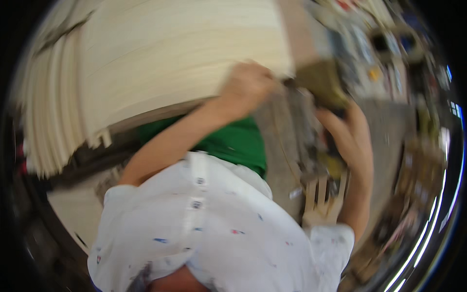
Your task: The recorder uses wood glue and a pneumatic nail gun to assemble wooden panels onto a frame.
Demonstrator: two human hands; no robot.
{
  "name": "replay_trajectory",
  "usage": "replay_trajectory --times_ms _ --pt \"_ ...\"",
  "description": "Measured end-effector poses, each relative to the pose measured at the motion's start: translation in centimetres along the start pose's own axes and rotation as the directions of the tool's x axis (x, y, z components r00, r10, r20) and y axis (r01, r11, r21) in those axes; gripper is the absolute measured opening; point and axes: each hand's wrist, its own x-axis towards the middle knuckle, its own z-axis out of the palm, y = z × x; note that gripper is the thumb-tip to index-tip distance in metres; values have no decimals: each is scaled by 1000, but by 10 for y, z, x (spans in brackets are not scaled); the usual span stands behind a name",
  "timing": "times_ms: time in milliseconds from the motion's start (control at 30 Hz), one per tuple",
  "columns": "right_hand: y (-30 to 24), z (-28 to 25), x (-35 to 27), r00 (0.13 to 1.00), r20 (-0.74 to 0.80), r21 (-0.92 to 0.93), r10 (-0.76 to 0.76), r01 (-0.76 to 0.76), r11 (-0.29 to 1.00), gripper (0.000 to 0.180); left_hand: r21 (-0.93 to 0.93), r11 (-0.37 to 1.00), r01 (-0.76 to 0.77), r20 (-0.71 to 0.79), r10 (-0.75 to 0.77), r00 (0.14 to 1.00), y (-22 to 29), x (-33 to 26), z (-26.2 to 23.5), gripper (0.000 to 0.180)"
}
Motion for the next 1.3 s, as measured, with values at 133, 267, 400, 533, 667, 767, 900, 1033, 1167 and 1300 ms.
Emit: replay_trajectory --times_ms 133,267,400,533,667,767,900,1033,1167,1300 --pt "3 -7 -9 996 -90 -80 6 -13 997 28 72 996 44 37 -47 998 5 -16 -15 17" --pt "1 2 -3 995 -39 -19 -93 93 996 27 112 967 227 -80 -219 972 -17 -86 -127 40" --pt "-29 19 11 989 78 -34 -123 126 991 26 300 741 601 -178 -575 799 -8 -161 -238 42" --pt "-65 53 22 970 146 -17 -192 197 980 24 344 645 682 -182 -667 722 -21 -192 -261 38" --pt "-97 92 23 926 271 -30 -263 281 959 23 340 697 631 -179 -611 771 -33 -199 -261 28" --pt "-113 119 27 866 394 16 -306 327 945 24 371 664 649 -174 -637 751 -26 -205 -262 29" --pt "-135 138 22 817 475 19 -327 362 932 26 381 686 620 -193 -597 779 -27 -198 -259 28" --pt "-146 159 19 763 553 36 -334 378 925 27 367 707 604 -194 -577 793 -24 -190 -259 28" --pt "-157 168 15 711 619 44 -333 392 919 28 369 719 589 -199 -558 805 -19 -177 -256 30" --pt "-163 174 17 643 698 31 -315 412 911 24 367 708 603 -211 -568 796 -8 -162 -254 30"
